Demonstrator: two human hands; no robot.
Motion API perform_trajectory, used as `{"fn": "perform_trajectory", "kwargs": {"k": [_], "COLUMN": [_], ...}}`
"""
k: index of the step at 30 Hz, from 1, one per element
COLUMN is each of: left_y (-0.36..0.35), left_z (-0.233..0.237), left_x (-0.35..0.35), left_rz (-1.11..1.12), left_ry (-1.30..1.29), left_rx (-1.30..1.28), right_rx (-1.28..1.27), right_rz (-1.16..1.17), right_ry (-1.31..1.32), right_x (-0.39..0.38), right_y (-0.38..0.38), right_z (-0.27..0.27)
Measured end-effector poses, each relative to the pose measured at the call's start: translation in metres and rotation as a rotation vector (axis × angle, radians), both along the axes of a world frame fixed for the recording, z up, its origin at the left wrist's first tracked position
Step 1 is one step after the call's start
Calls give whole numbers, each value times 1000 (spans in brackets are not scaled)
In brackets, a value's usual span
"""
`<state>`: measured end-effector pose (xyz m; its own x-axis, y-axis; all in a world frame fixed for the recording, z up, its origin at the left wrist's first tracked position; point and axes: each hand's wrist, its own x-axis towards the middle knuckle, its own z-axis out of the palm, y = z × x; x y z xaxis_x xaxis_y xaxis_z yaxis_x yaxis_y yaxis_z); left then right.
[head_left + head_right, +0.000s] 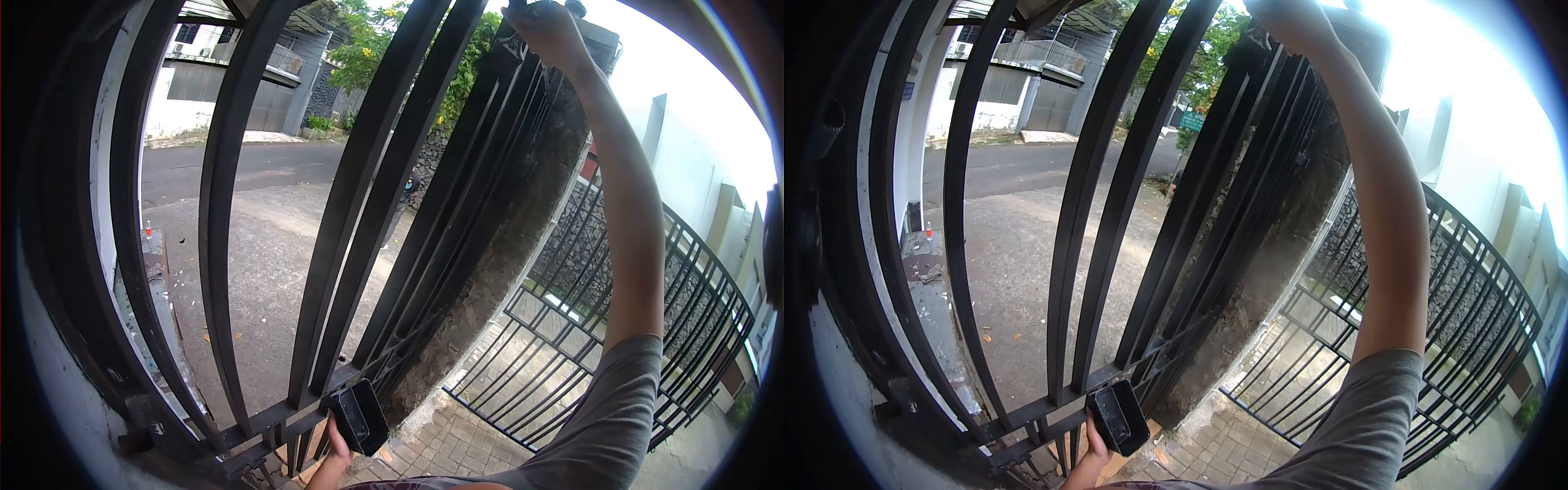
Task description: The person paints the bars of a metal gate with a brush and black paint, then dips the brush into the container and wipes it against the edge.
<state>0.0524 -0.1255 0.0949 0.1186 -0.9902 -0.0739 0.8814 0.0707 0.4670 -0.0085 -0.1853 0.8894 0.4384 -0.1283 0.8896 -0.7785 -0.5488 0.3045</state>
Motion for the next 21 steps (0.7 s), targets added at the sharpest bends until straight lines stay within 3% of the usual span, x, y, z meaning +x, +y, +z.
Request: {"fn": "perform_trajectory", "kwargs": {"k": [2,5,9,13,14,17,18,21], "left_y": [3,14,32,54,55,65,67,63], "left_z": [3,9,-7,2,-4,-7,-4,-19], "left_x": [3,9,20,24,25,25,25,18], "left_rz": [1,52,41,28,70,65,60,144], "left_ry": [11,13,105,192,156,175,211,173], "left_rx": [2,-24,6,-19,13,-24,7,54], "right_rx": [-208,-369,199,-113,-79,-207,-63,161], "right_rz": [142,123,-142,35,30,266,327,-3], "right_ry": [-63,396,68,-103,-16,588,576,158], "right_x": [-3,-6,9,-5,-9,-22,-19,-15], "right_y": [-15,-30,32,-2,1,-33,-14,5], "right_z": [1,-10,-79,-97,-115,-129,-138,-151]}}
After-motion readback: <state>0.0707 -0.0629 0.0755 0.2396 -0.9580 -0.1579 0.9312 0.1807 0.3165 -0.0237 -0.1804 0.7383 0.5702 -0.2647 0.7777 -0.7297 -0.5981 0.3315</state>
